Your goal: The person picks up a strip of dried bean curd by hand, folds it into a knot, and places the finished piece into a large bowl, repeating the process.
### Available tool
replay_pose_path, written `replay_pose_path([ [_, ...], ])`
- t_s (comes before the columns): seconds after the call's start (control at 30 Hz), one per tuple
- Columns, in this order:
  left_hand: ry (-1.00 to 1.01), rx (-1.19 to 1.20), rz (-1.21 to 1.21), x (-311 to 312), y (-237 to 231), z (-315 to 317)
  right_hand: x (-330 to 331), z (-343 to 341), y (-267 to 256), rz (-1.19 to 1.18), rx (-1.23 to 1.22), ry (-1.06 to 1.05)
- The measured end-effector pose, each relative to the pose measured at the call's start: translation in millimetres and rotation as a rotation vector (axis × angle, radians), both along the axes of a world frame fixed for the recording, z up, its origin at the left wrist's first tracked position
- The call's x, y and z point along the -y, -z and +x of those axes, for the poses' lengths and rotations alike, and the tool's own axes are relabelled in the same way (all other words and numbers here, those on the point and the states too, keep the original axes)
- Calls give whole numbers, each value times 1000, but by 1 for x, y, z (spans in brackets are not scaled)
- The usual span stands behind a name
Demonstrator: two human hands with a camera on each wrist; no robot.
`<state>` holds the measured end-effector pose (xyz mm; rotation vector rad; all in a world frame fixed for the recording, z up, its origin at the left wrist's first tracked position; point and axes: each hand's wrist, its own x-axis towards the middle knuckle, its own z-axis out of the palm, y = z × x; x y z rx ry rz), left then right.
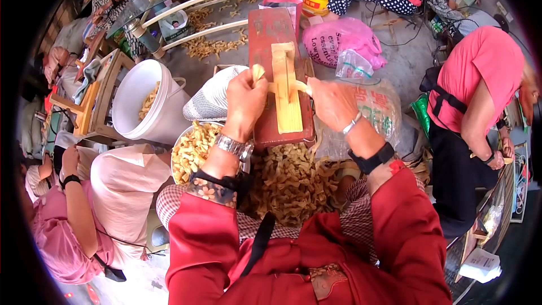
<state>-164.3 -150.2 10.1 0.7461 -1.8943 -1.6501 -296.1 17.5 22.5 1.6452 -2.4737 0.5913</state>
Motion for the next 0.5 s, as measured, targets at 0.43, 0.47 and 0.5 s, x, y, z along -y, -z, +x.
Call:
replay_pose_path([
  [0.43, 320, 376, 547, -97, 22, 148, -73, 150, -8, -362, 541, -397],
  [0.47, 370, 353, 568, -101, 28, 151, -72, 165, 1, -369, 510, -404],
  [0.5, 428, 156, 479, -107, 51, 162, -72, 181, 12, -377, 481, -412],
])
